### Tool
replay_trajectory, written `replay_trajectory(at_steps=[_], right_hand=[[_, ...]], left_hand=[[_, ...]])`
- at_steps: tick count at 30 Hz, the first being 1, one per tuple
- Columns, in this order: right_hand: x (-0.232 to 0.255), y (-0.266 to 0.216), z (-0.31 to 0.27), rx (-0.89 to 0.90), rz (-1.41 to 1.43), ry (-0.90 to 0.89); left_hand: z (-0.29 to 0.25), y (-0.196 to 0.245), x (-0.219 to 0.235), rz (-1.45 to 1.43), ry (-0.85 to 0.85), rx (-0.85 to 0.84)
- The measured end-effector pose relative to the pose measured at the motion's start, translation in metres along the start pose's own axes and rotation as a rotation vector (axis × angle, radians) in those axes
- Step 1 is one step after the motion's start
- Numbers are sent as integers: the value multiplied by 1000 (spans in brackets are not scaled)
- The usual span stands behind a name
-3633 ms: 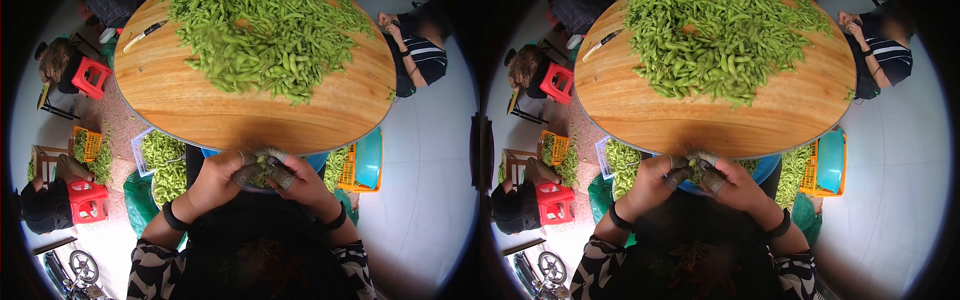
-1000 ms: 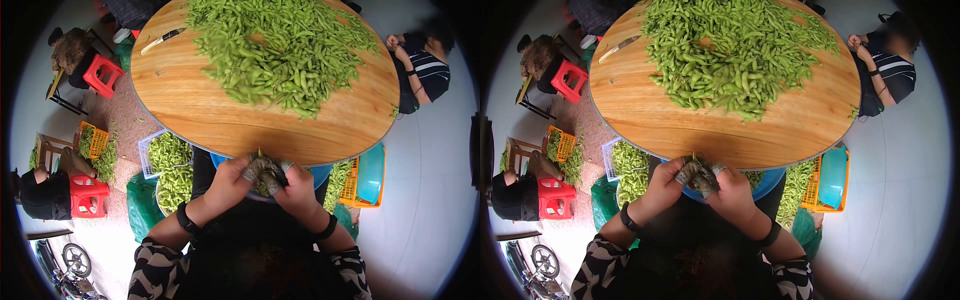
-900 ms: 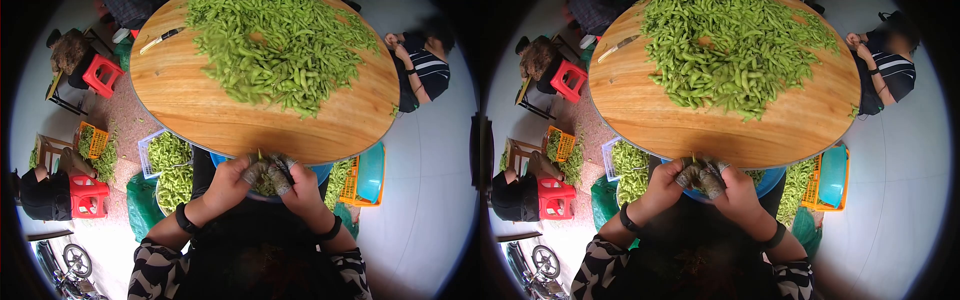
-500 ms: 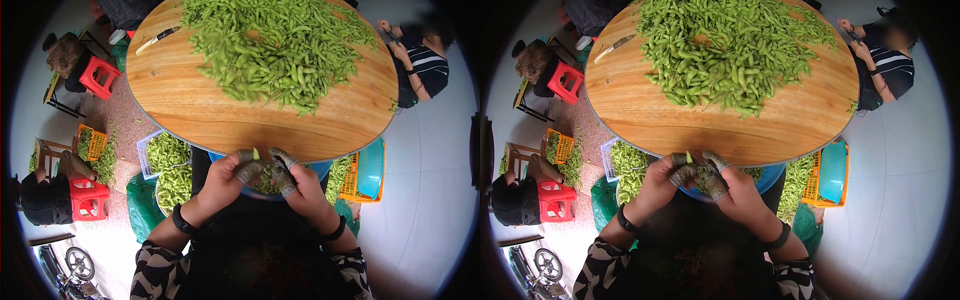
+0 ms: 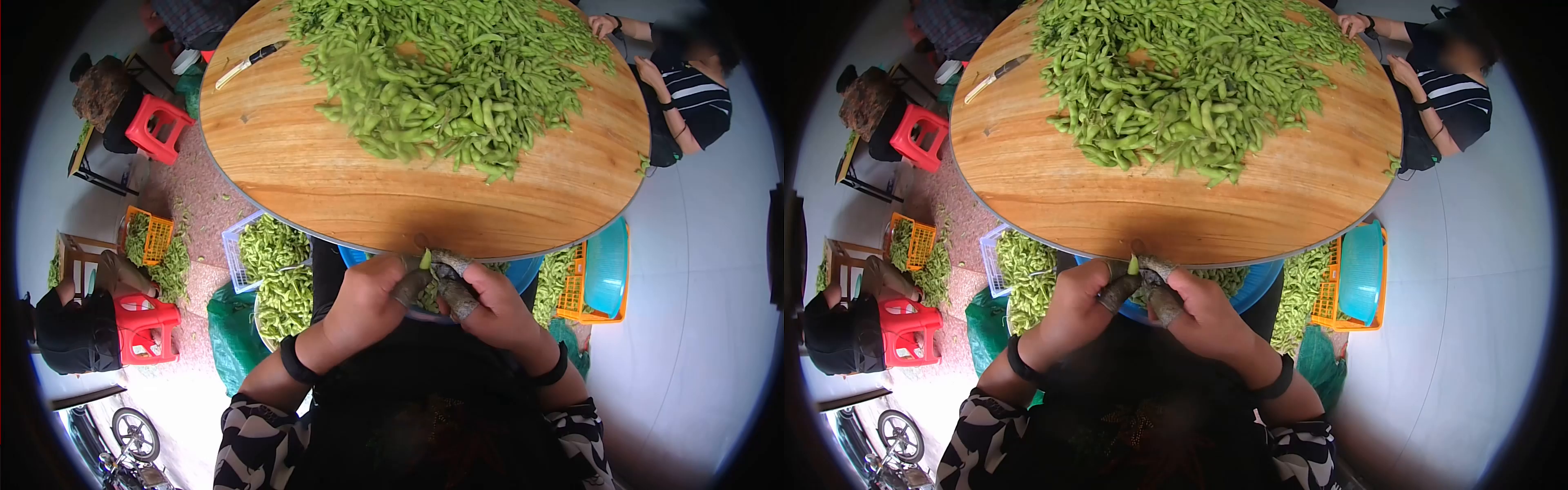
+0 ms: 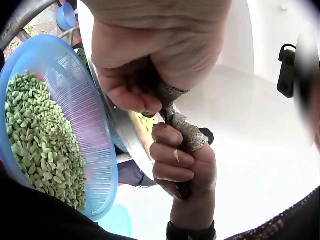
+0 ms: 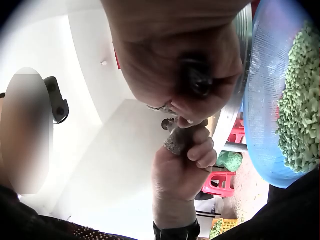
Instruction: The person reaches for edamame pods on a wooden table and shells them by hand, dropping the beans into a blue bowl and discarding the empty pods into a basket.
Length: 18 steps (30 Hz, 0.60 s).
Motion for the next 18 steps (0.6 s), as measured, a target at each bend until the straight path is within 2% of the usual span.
replay_trajectory(at_steps=[1,3,5,6,7,8,12,13,14,16,17,18], right_hand=[[2,-3,1,34,-38,45],[1,-3,4,69,-77,90],[5,-1,8,91,3,122],[7,-4,7,93,2,124],[1,8,9,-73,291,-31],[-11,18,7,-241,580,-187],[-18,18,3,-325,707,-281],[-12,21,6,-293,601,-204],[-7,23,9,-261,491,-128],[-9,26,9,-222,415,-116],[-9,24,9,-185,345,-108],[-6,21,8,-174,280,-98]], left_hand=[[3,31,5,341,50,-277],[3,35,-1,429,30,-271],[5,36,-1,519,13,-268],[8,27,3,259,34,-218],[10,18,5,-1,53,-164],[11,17,7,-3,53,-164],[-1,-26,-16,-583,-94,302],[-6,-31,-27,-726,-131,419],[-6,-32,-28,-728,-131,416],[14,17,3,187,-54,-255],[15,18,3,187,-54,-261],[14,26,2,377,-75,-329]])
Point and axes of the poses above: each hand's wrist, its own z-axis towards the middle knuckle, its own x-axis out of the back of the hand, y = z × x, the point moved 10 cm from there along z, towards the middle knuckle, and after that the axes turned 12 degrees about -x, right-handed, at the moved point
